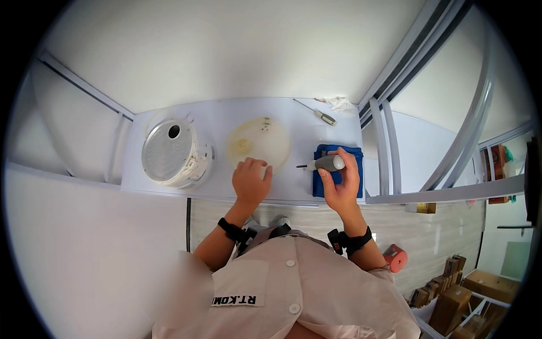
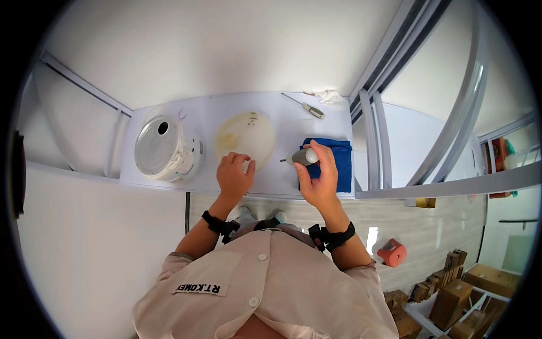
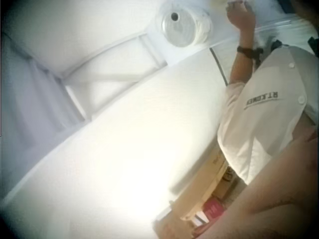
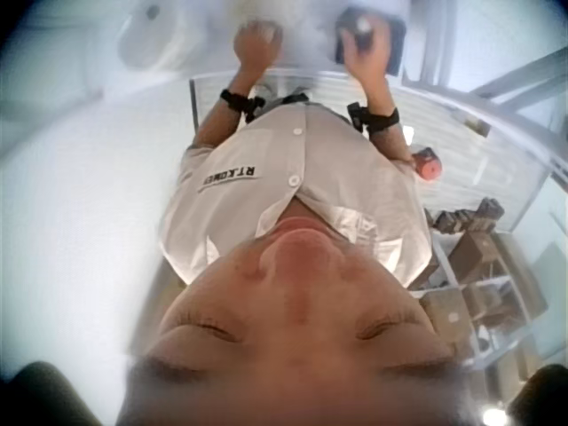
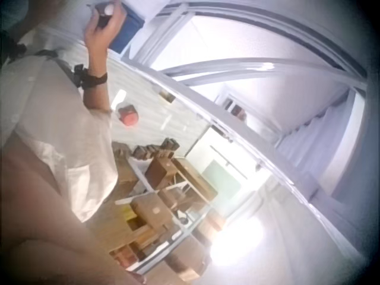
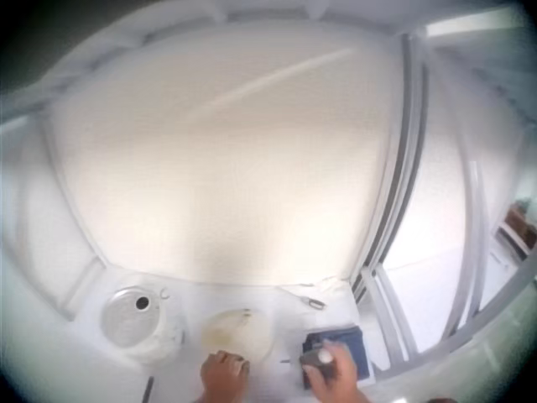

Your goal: The person assembles a white appliance by screwing a small component into a circular base, wiping the base with a blue cloth, and then using a screwdriver to tighten screws on the base.

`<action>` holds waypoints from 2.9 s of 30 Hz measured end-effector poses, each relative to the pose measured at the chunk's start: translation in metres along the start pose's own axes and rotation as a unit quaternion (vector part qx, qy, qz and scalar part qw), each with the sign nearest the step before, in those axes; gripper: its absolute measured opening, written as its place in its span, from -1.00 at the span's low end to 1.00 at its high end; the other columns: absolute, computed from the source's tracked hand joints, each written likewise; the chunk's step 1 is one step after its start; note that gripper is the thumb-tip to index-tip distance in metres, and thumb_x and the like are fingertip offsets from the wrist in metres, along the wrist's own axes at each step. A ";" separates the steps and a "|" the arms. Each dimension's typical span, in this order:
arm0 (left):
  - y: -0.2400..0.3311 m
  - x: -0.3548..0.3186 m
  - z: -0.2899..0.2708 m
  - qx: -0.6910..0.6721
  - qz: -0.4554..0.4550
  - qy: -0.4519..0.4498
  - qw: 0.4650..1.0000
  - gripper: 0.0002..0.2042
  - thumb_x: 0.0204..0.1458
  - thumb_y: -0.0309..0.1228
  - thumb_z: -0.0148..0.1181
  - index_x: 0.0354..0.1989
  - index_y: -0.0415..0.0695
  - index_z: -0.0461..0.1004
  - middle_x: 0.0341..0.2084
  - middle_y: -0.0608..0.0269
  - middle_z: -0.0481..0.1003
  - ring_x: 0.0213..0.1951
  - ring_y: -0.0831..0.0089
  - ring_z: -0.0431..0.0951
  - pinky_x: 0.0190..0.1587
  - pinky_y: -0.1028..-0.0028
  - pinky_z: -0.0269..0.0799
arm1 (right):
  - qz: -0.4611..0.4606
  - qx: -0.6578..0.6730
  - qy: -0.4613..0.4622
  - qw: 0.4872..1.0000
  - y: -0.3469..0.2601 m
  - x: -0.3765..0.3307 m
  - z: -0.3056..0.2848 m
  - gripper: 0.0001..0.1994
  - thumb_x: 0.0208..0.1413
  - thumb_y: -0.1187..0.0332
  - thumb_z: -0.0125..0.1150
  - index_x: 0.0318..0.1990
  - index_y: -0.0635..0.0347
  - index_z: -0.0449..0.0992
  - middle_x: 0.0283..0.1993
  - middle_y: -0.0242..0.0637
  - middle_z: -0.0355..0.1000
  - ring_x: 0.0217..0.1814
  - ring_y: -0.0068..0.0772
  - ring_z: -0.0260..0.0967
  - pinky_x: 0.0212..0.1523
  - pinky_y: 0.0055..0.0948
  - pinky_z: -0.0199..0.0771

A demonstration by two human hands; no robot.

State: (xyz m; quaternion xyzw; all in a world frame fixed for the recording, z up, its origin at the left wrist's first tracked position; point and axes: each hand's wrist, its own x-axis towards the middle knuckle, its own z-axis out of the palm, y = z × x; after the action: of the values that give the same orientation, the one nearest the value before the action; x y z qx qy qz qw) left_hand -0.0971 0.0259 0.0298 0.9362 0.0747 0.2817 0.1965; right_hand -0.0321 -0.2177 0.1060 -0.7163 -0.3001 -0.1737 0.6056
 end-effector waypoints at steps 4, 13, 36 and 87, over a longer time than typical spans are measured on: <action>-0.030 -0.008 -0.009 0.059 -0.055 -0.001 0.997 -0.84 -0.06 -0.30 0.49 -0.31 0.02 0.67 -0.15 0.34 0.52 -0.09 0.18 0.52 -0.07 0.15 0.48 | 0.020 0.048 -0.017 0.998 0.002 0.000 0.026 -0.46 0.17 0.56 0.46 0.28 0.30 0.39 0.14 0.01 0.51 0.15 -0.09 0.54 0.08 -0.29 0.61; -0.047 -0.016 -0.002 -0.018 -0.137 -0.050 0.989 -0.74 -0.05 -0.23 0.52 -0.17 0.03 0.75 0.15 0.11 0.41 0.26 -0.07 0.32 0.26 0.07 0.41 | 0.047 0.032 -0.087 0.995 0.000 0.004 0.073 -0.51 0.16 0.51 0.49 0.22 0.21 0.42 0.14 -0.01 0.57 0.13 0.01 0.60 0.14 -0.23 0.58; -0.066 0.004 0.009 -0.093 -0.012 -0.138 0.986 -0.73 0.02 -0.33 0.46 -0.08 -0.04 0.74 0.43 0.06 0.27 0.49 -0.31 0.08 0.48 -0.07 0.20 | 0.028 -0.100 -0.097 0.990 -0.017 0.013 0.095 -0.55 0.15 0.49 0.47 0.19 0.28 0.47 0.12 0.07 0.56 0.12 0.18 0.56 0.09 -0.17 0.59; -0.071 0.012 0.024 -0.193 -0.063 -0.144 0.968 -0.81 0.01 -0.37 0.48 -0.20 -0.06 0.71 0.37 -0.15 0.20 0.29 -0.23 0.31 0.33 -0.02 0.29 | 0.055 -0.052 -0.079 0.994 -0.021 0.014 0.101 -0.52 0.20 0.55 0.41 0.25 0.24 0.41 0.17 0.02 0.48 -0.01 0.03 0.62 -0.12 -0.30 0.75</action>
State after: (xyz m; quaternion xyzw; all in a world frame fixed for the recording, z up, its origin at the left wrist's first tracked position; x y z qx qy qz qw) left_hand -0.0760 0.0853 -0.0121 0.9045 0.0483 0.1401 0.3999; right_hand -0.0467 -0.1147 0.1099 -0.7739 -0.2972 -0.0985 0.5505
